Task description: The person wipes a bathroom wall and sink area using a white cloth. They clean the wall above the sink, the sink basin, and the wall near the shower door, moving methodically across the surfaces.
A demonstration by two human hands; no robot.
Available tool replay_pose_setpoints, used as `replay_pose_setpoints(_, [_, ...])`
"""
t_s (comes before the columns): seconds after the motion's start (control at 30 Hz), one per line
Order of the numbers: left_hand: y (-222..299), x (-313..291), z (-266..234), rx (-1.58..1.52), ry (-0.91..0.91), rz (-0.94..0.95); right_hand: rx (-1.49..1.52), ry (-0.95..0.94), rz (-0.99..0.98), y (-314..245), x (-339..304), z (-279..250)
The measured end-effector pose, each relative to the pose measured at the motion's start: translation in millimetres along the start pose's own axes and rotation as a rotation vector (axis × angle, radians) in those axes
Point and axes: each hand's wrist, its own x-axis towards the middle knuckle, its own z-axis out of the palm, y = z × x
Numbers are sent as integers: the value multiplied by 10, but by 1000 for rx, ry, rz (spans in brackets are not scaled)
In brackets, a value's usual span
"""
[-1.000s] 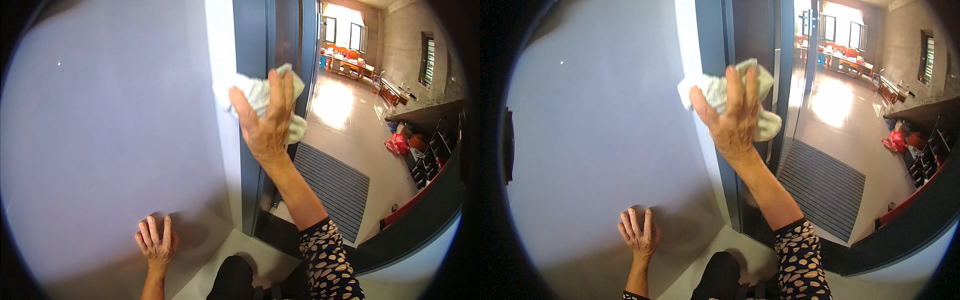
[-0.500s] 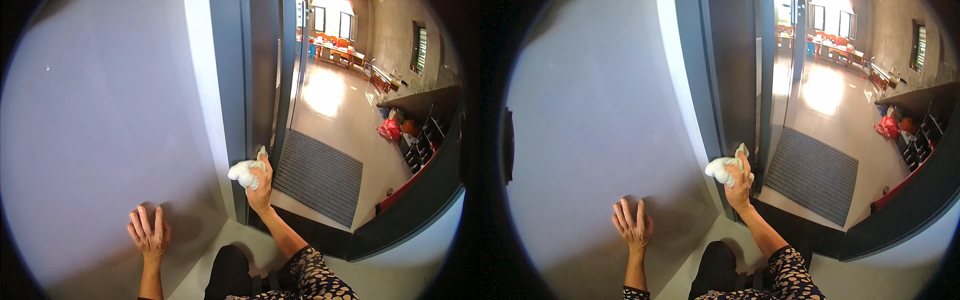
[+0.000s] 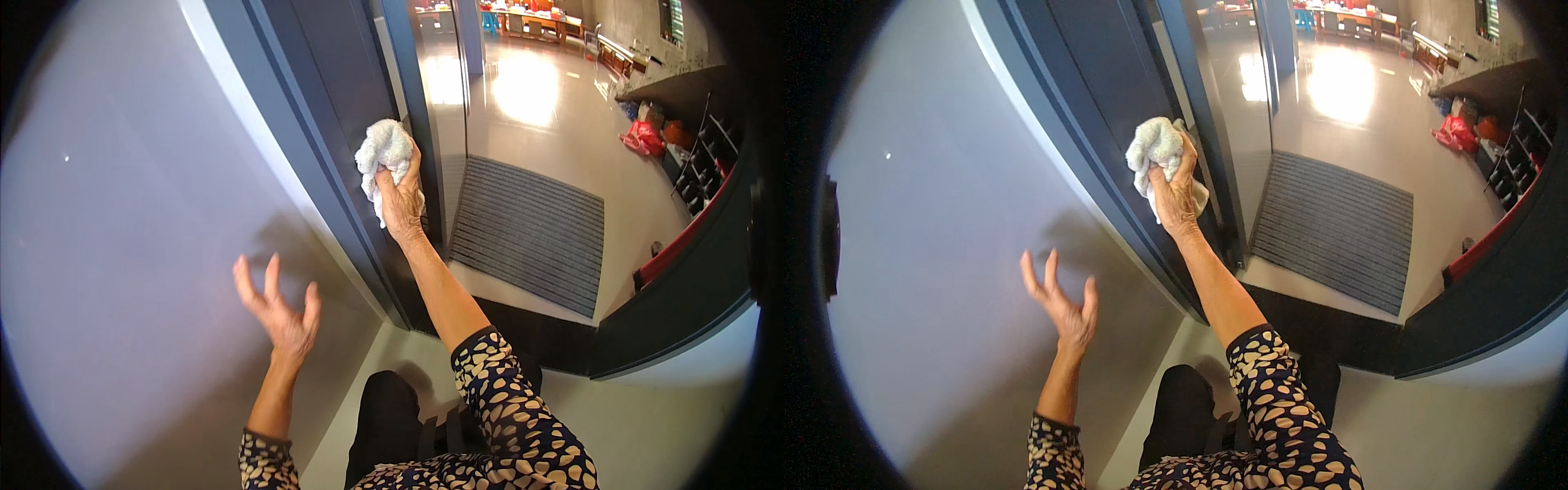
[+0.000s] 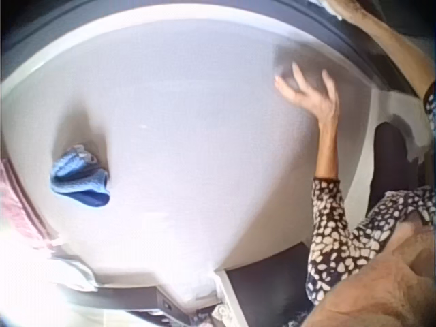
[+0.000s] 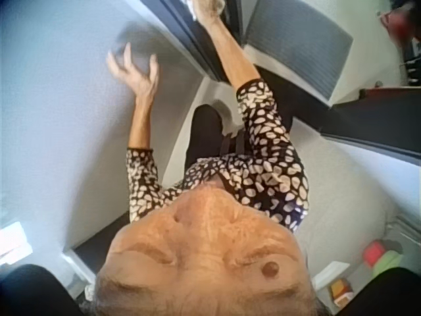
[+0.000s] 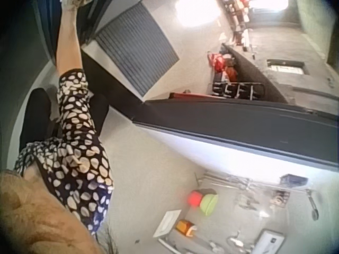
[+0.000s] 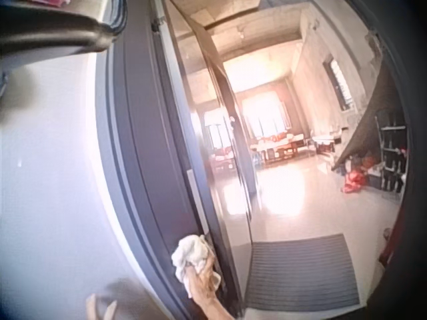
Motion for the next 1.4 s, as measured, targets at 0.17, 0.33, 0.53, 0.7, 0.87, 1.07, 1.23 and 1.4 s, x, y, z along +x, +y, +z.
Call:
replay_pose_setpoints(0.17, [241, 521, 642, -155, 22, -42, 33, 180, 242, 465, -254, -231])
replay_pose_setpoints(0.33, [324, 699, 1134, -227, 134, -95, 7, 247, 387, 1075, -685, -578])
replay_pose_setpoints(0.53, [283, 677, 1307, -365, 264, -145, 109, 331, 605, 1559, -1102, -996])
replay_pose_setpoints(0.7, [239, 606, 1325, -405, 272, -193, 249, 279, 601, 1232, -979, -879])
replay_pose_setpoints(0.87, [268, 641, 1276, -434, 295, -183, -55, 204, 37, 719, -752, -204])
replay_pose_setpoints(1.07, [383, 693, 1290, -567, 302, -182, -258, 273, -137, 733, -959, -81])
replay_pose_setpoints(1.23, [363, 668, 1287, -527, 312, -180, -225, 399, 229, 1224, -1247, -346])
replay_pose_setpoints(1.4, [341, 666, 1247, -475, 310, -170, -331, 599, 724, 2111, -1800, -715])
